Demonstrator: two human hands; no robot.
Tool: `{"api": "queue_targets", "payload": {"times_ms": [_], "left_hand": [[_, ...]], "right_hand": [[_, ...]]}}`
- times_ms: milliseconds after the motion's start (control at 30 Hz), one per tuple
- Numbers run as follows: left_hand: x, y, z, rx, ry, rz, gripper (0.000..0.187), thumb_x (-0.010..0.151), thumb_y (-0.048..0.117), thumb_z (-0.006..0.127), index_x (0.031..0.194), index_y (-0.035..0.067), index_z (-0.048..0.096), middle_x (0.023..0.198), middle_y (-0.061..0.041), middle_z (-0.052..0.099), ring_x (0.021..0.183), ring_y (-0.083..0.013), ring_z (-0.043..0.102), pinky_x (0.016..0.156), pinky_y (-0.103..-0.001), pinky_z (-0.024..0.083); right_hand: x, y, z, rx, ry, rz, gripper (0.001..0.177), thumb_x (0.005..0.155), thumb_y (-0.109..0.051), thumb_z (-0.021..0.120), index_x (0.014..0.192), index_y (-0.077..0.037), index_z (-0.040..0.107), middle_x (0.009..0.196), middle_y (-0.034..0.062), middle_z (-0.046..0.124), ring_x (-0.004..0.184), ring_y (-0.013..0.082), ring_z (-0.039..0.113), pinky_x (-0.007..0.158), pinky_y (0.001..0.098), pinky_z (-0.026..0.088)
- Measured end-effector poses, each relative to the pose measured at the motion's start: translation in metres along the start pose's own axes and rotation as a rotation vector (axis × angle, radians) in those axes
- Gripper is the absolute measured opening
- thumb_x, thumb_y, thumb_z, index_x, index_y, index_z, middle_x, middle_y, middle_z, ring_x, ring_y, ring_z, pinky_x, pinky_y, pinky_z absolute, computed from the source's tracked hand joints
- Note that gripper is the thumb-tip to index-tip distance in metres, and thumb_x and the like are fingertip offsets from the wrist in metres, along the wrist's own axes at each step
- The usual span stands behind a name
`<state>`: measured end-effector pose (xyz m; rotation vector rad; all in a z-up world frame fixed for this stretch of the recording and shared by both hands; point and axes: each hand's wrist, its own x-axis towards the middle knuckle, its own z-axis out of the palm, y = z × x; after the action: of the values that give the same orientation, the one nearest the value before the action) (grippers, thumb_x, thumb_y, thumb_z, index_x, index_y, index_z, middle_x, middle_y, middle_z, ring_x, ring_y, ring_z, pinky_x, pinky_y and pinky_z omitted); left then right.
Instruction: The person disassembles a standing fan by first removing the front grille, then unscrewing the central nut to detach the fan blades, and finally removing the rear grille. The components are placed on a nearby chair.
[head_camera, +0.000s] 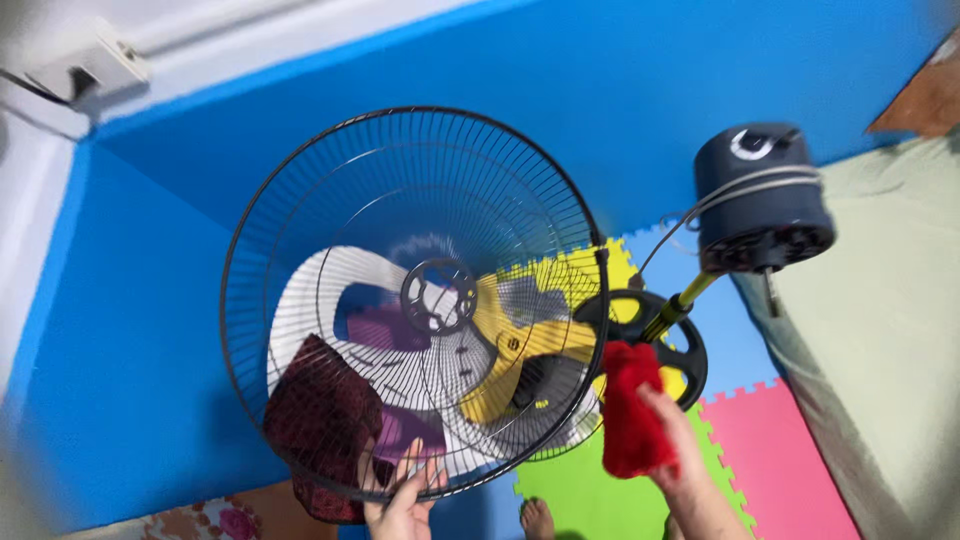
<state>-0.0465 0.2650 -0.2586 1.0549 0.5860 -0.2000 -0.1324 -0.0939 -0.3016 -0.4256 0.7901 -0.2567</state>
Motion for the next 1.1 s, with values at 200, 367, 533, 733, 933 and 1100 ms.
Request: {"api": "queue_targets", "payload": {"times_ms": [200, 367, 533, 733, 933, 1100], "left_hand": [[0.041, -0.015, -0.049, -0.058, 0.007, -0.184, 0.097, 0.090, -0.014, 0.041, 0.155, 0.055, 0.020, 0.153, -0.013, 0.049, 0.128, -0.0333, 0.055, 0.099, -0.056, 0.050], [0.107, -0.019, -0.084, -0.187, -0.130, -0.410, 0.075, 0.097, -0.006, 0.040, 0.161, 0.032, 0.028, 0.156, 0.003, 0.044, 0.139, -0.0287, 0.047, 0.108, -0.054, 0.042], [0.082, -0.011, -0.061, -0.149, -0.322, -0.204, 0.076, 0.095, -0.006, 0.040, 0.160, 0.031, 0.026, 0.150, -0.011, 0.048, 0.131, -0.0348, 0.053, 0.101, -0.059, 0.046], [0.006, 0.038, 0.013, -0.075, -0.171, 0.018, 0.087, 0.092, -0.008, 0.037, 0.155, 0.050, 0.025, 0.141, -0.024, 0.054, 0.118, -0.0392, 0.061, 0.093, -0.063, 0.053], [0.001, 0.019, 0.038, -0.162, -0.267, 0.025, 0.086, 0.090, -0.001, 0.046, 0.151, 0.054, 0.024, 0.135, -0.019, 0.060, 0.108, -0.0370, 0.066, 0.086, -0.058, 0.056], [0.043, -0.020, 0.046, 0.115, -0.260, -0.225, 0.083, 0.090, 0.022, 0.068, 0.155, 0.043, 0.021, 0.136, -0.021, 0.061, 0.110, -0.0298, 0.070, 0.085, -0.047, 0.057]], "right_hand": [[-0.015, -0.080, 0.054, -0.472, -0.153, -0.338, 0.043, 0.103, -0.014, 0.066, 0.137, 0.011, 0.059, 0.118, 0.0213, 0.066, 0.102, 0.0332, 0.065, 0.087, 0.0447, 0.053], [-0.024, -0.128, 0.121, -0.042, -0.549, -0.406, 0.050, 0.092, -0.022, 0.058, 0.139, -0.005, 0.058, 0.124, 0.0134, 0.068, 0.109, 0.0250, 0.067, 0.092, 0.0372, 0.055], [0.010, -0.136, 0.167, -0.097, -0.524, -0.636, 0.042, 0.103, -0.019, 0.068, 0.137, 0.002, 0.053, 0.126, 0.0152, 0.063, 0.109, 0.0243, 0.062, 0.094, 0.0374, 0.053], [-0.006, -0.143, 0.201, -0.734, -0.179, -1.008, 0.035, 0.095, -0.028, 0.068, 0.125, -0.011, 0.058, 0.104, 0.0122, 0.072, 0.091, 0.0227, 0.070, 0.077, 0.0376, 0.056], [-0.036, -0.169, 0.237, -1.202, 0.174, -1.239, 0.034, 0.106, -0.035, 0.060, 0.104, -0.002, 0.065, 0.080, 0.0255, 0.069, 0.079, 0.0454, 0.069, 0.068, 0.0509, 0.053], [-0.073, -0.178, 0.255, -1.320, 0.201, -1.375, 0.030, 0.105, -0.033, 0.058, 0.106, -0.003, 0.065, 0.080, 0.0281, 0.068, 0.077, 0.0513, 0.065, 0.067, 0.0577, 0.051]]}}
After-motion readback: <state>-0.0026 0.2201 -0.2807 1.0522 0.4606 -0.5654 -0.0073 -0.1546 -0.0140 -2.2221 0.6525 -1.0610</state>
